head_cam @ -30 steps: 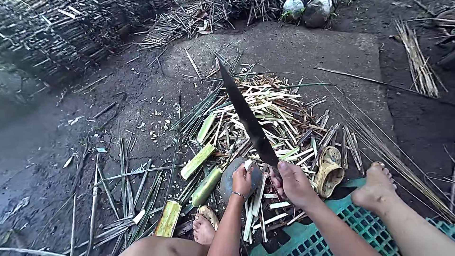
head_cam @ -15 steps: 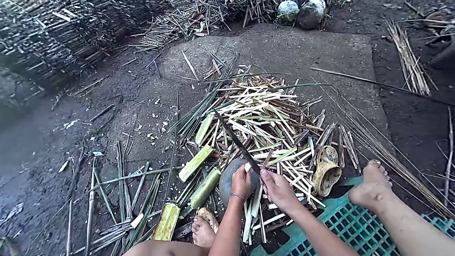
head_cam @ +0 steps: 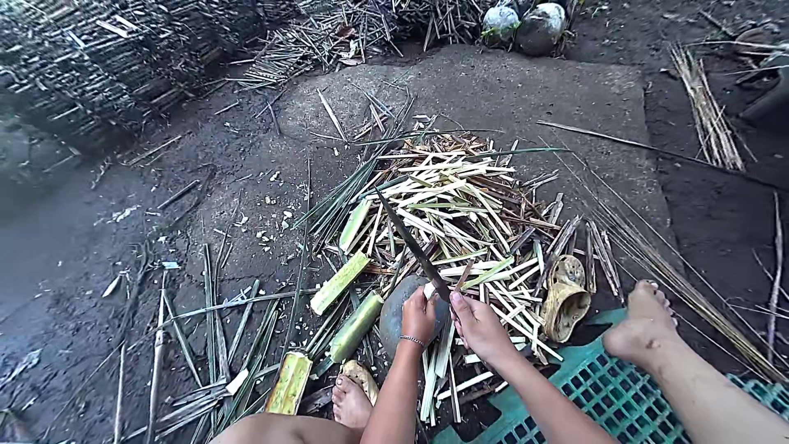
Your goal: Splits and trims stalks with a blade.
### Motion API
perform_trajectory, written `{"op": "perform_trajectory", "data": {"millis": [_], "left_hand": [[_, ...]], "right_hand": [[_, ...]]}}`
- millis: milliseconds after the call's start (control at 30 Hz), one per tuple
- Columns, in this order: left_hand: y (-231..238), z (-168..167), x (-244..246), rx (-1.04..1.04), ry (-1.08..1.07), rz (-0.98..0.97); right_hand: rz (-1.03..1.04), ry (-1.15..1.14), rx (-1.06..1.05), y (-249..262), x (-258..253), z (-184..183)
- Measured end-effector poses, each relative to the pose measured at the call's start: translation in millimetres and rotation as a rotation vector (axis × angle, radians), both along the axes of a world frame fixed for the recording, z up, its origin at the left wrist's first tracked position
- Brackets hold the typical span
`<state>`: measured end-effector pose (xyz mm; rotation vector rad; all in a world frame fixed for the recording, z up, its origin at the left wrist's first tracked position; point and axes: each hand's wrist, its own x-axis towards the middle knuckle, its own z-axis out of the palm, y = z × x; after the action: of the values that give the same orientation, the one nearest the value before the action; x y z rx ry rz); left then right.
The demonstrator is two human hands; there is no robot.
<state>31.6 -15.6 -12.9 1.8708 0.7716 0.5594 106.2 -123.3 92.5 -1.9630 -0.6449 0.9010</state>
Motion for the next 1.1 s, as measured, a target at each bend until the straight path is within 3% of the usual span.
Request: {"op": "perform_trajectory", "data": {"millis": [167, 267, 333, 500, 567, 667, 767, 900, 967, 1033, 1100], "left_hand": [[-5.5, 3.8, 0.4, 0.143, -0.114, 0.085], [-5.2, -9.3, -14.3, 0.042, 0.07, -0.015], [1.5, -18.8, -20.4, -0.103, 0.096, -0.057], [9.0, -27.3, -35.8, -0.218, -0.171, 0.301], [17.9, -17.6, -37.0, -0.2, -0.242, 0.393], [25.7, 6.2, -27.7, -0.183, -0.351, 0.435], [26.9, 28.0, -22.1, -0.157, -0.468, 0.383], [28.6, 46.8, -23.6, -0.038, -0.595, 0.198], [27.7, 47.8, -27.8, -0.019, -0.487, -0.009], [26.3, 46.4, -22.5, 0.024, -0.236, -0.241], [16.7, 44.1, -10.5, 0.014, -0.077, -0.279]], "right_hand": [[0.002, -0.022, -0.016, -4.9, -6.0, 16.8], [-0.039, 0.084, -0.129, -0.6, -1.9, -2.9], [-0.085, 0.136, -0.135, 2.5, 8.3, 3.3], [-0.174, -0.056, 0.044, -20.6, 3.1, 38.7], [-0.156, -0.039, -0.046, -19.0, -4.8, 21.5], [-0.069, 0.079, -0.265, -2.1, -7.8, -32.6], [-0.055, 0.08, -0.261, -0.4, -5.3, -21.8], [-0.141, -0.114, -0.135, -13.5, -19.1, 9.0], [-0.129, -0.055, -0.194, -11.6, -26.0, -19.3], [-0.068, 0.021, -0.302, -4.4, -25.5, -62.5], [-0.046, 0.054, -0.333, 2.5, -21.8, -75.6]]}}
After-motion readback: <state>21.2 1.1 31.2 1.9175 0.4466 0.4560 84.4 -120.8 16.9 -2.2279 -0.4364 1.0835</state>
